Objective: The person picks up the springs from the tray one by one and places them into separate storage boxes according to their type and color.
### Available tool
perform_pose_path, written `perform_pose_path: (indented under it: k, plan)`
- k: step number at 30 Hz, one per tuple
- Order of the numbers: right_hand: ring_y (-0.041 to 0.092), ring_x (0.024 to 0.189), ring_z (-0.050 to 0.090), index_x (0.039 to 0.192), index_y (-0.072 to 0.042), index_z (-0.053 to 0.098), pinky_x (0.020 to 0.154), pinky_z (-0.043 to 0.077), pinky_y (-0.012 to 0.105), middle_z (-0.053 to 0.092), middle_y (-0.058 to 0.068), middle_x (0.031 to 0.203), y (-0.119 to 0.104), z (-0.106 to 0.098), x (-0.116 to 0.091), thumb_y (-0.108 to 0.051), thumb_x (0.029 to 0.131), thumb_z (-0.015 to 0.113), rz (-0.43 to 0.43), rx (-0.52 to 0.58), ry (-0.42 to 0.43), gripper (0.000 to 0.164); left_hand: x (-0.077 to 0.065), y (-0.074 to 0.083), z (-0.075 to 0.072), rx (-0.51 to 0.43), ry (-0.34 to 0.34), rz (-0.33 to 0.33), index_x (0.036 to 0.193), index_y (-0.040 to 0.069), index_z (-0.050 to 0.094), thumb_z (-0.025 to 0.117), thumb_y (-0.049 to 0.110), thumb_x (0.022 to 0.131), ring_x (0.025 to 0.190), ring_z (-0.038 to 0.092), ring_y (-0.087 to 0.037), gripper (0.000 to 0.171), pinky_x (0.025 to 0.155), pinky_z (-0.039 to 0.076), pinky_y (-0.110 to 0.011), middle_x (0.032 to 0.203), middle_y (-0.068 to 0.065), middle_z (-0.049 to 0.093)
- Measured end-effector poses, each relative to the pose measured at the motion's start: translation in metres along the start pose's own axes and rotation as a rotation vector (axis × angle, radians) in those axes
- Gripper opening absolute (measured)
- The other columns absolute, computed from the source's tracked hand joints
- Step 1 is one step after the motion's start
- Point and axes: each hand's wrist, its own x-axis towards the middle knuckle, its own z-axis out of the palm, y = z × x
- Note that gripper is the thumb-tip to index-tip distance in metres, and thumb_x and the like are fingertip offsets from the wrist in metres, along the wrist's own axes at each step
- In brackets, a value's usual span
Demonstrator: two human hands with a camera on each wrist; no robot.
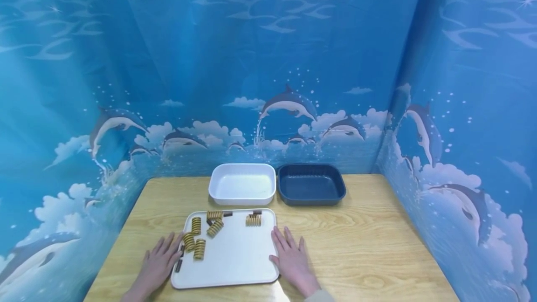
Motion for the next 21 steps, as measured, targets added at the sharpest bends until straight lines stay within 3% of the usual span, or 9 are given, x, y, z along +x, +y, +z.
perform_pose_path:
  k: [11,21]
  plan:
    - [0.039,0.150,0.026,0.155,-0.008,0.039,0.112,0.021,0.075,0.031,0.007,0.164,0.016,-0.001,-0.007,-0.039,0.101,0.057,0.008,-0.004,0.004,0.065,0.006,0.015,0.005,0.024,-0.042,-0.013,0.154,0.016,0.043,0.046,0.037,0.107,0.145,0.025,-0.054,0.051,0.108,0.015,-0.082,0.159,-0.022,0.036]
    - [0.040,0.149,0.028,0.154,-0.007,0.041,0.112,0.022,0.075,0.034,0.008,0.163,0.026,-0.004,-0.012,-0.039,0.100,0.058,0.013,-0.001,0.036,0.064,0.008,0.028,0.007,-0.005,-0.032,-0.002,0.154,0.016,0.043,0.047,0.036,0.106,0.146,0.024,-0.053,0.052,0.109,0.013,-0.082,0.159,-0.021,0.036]
